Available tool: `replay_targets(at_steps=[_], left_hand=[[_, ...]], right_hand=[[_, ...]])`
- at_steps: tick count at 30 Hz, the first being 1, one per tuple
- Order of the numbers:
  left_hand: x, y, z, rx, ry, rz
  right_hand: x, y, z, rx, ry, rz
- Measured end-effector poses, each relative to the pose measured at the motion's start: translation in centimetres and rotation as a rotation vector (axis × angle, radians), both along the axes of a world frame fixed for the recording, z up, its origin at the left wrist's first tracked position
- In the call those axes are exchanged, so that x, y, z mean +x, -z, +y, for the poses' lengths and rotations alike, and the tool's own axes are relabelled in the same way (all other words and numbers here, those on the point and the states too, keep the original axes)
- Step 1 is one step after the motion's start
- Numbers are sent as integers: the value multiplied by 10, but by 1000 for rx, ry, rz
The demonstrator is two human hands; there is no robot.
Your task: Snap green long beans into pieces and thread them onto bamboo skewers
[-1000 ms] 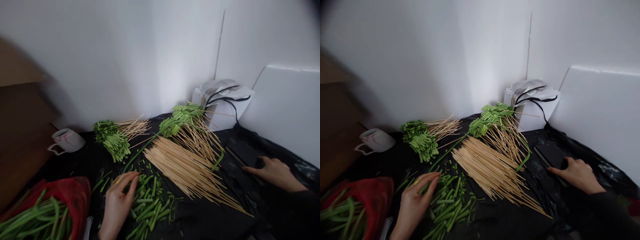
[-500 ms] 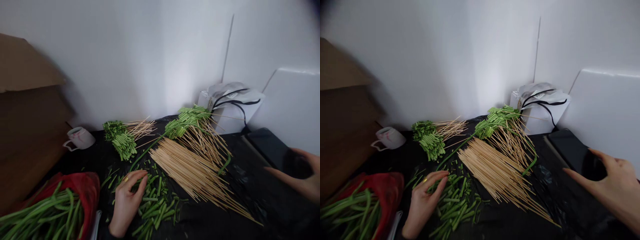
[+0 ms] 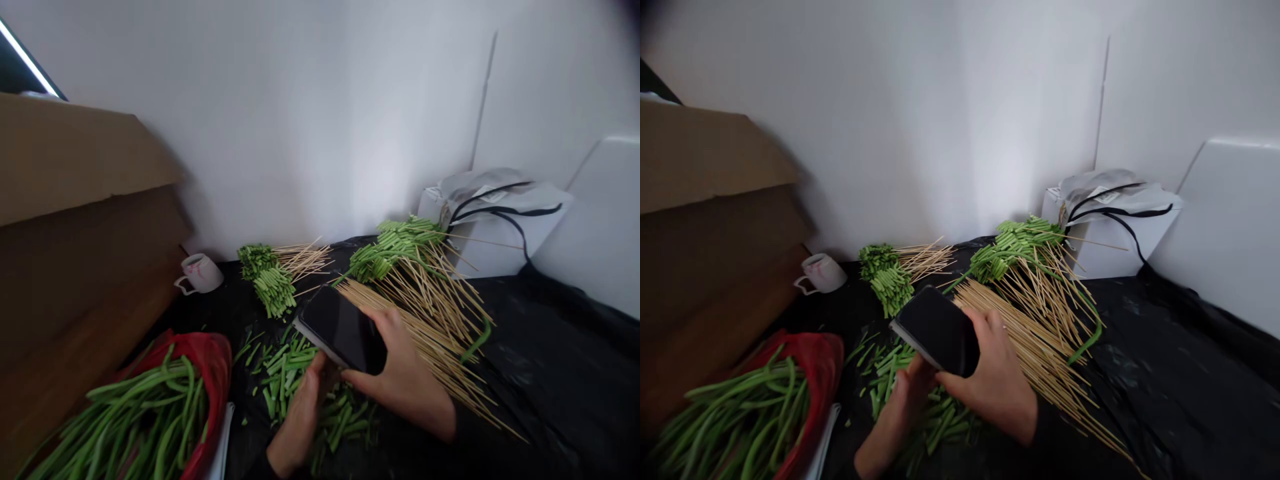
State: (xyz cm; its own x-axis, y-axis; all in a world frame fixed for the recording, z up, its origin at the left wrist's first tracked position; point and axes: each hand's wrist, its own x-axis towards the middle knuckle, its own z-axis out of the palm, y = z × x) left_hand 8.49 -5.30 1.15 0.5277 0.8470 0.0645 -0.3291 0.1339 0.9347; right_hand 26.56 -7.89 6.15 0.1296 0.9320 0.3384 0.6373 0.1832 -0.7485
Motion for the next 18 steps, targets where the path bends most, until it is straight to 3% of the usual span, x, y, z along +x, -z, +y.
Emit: replay_targets(at_steps=[8,18], left_hand=[[13,0,-2,-421,43,-480],[5,-8,5,-476,221,-582]], right_hand=[[-37,24,5,16,-45,168],[-11,21,-9,-54,-179,94]])
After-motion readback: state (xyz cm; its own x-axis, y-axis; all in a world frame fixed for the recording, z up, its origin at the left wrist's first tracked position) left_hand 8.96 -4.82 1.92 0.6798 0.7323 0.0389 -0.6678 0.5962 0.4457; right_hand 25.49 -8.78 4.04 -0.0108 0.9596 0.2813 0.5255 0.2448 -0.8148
